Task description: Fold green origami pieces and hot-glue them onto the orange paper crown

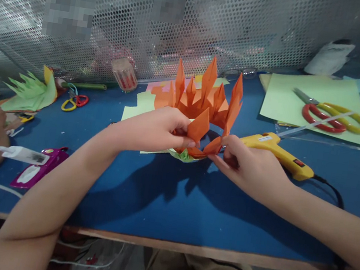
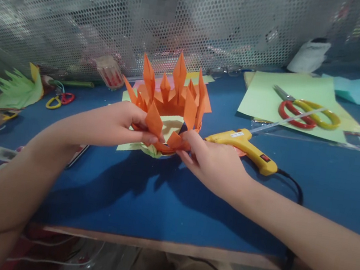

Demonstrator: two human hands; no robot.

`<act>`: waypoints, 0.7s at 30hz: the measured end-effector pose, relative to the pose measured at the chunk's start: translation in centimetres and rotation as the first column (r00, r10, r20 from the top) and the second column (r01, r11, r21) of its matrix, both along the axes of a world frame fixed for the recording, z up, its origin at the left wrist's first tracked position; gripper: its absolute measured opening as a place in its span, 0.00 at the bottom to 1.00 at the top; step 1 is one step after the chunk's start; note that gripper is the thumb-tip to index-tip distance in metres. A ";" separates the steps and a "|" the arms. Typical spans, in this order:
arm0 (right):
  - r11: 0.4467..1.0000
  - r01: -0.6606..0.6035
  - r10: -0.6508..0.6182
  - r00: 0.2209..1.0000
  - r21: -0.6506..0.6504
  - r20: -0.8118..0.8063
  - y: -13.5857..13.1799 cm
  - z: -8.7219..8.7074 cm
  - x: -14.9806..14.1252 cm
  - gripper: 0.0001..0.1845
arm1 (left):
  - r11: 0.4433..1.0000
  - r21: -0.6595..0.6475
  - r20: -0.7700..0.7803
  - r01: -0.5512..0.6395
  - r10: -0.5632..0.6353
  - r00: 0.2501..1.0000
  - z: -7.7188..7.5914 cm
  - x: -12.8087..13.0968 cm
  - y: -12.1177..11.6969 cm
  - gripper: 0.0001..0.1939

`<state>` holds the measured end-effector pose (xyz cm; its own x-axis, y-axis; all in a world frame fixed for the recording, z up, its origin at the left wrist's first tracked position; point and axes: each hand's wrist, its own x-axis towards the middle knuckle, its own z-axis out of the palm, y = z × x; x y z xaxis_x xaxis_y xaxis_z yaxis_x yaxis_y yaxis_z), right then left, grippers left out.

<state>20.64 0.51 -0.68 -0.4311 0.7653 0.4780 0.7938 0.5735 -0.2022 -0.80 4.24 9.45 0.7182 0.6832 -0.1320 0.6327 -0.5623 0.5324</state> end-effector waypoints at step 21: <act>0.998 0.007 -0.006 1.000 -0.066 0.010 0.4 -0.3 0.1 0.13 | 1.000 -0.024 -0.059 0.015 -0.016 0.998 -1.0 -0.2 0.5 0.11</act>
<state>20.69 0.91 -0.98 -0.4305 0.7977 0.4222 0.7995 0.5542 -0.2318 -0.97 4.73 8.41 0.7193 0.6682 -0.1901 0.6546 -0.5604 0.5074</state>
